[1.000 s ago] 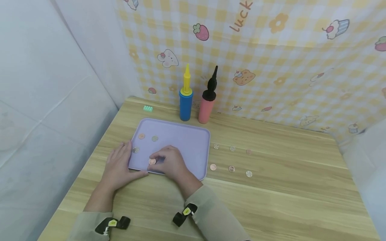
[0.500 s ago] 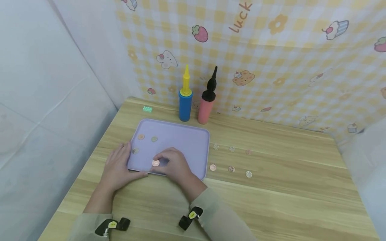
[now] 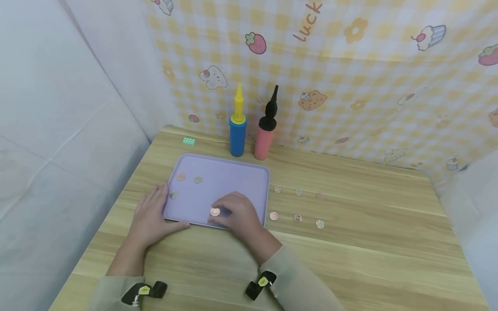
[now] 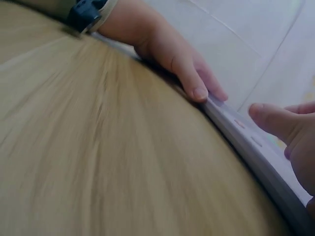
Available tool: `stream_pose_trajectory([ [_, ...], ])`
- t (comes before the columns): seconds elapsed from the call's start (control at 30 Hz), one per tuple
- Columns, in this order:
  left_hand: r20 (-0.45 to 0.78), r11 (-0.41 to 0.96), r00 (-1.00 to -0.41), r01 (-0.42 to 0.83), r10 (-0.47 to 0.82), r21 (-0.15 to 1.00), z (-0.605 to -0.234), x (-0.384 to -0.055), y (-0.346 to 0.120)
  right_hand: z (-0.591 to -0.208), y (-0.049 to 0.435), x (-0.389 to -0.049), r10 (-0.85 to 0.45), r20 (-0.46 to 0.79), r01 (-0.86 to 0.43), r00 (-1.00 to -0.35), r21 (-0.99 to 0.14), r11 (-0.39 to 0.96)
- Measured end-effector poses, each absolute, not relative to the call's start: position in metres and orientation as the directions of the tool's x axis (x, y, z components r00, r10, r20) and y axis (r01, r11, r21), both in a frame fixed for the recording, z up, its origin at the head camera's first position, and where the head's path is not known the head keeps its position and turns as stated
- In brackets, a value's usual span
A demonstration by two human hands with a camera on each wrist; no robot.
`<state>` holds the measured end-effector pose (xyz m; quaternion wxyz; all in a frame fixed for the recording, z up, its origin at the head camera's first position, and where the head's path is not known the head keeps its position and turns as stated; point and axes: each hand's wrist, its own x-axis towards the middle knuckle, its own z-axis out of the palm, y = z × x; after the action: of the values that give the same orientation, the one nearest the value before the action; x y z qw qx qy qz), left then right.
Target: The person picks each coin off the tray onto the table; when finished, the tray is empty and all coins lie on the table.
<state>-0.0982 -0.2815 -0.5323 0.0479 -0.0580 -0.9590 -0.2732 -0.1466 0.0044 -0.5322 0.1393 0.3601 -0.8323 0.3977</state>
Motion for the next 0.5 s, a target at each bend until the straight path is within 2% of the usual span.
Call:
stream_pose_trajectory([
  [0.07,0.121,0.843,-0.989,0.134,0.083,0.520,-0.532,-0.098,-0.281,-0.532,0.012,-0.146,-0.505,0.575,-0.765,-0.643,-0.492,0.415],
  [0.17,0.120,0.843,-0.989,0.133,0.082,0.522,-0.532,-0.097,-0.281,-0.534,0.023,-0.146,-0.502,0.626,-0.802,-0.596,-0.430,0.415],
  [0.37,0.126,0.842,-0.989,0.134,0.079,0.522,-0.533,-0.096,-0.281,-0.535,0.042,-0.144,-0.433,0.696,-0.812,-0.573,-0.411,0.414],
  [0.5,0.126,0.841,-0.989,0.134,0.079,0.525,-0.533,-0.095,-0.280,-0.536,0.056,-0.145,-0.377,0.720,-0.802,-0.583,-0.435,0.410],
])
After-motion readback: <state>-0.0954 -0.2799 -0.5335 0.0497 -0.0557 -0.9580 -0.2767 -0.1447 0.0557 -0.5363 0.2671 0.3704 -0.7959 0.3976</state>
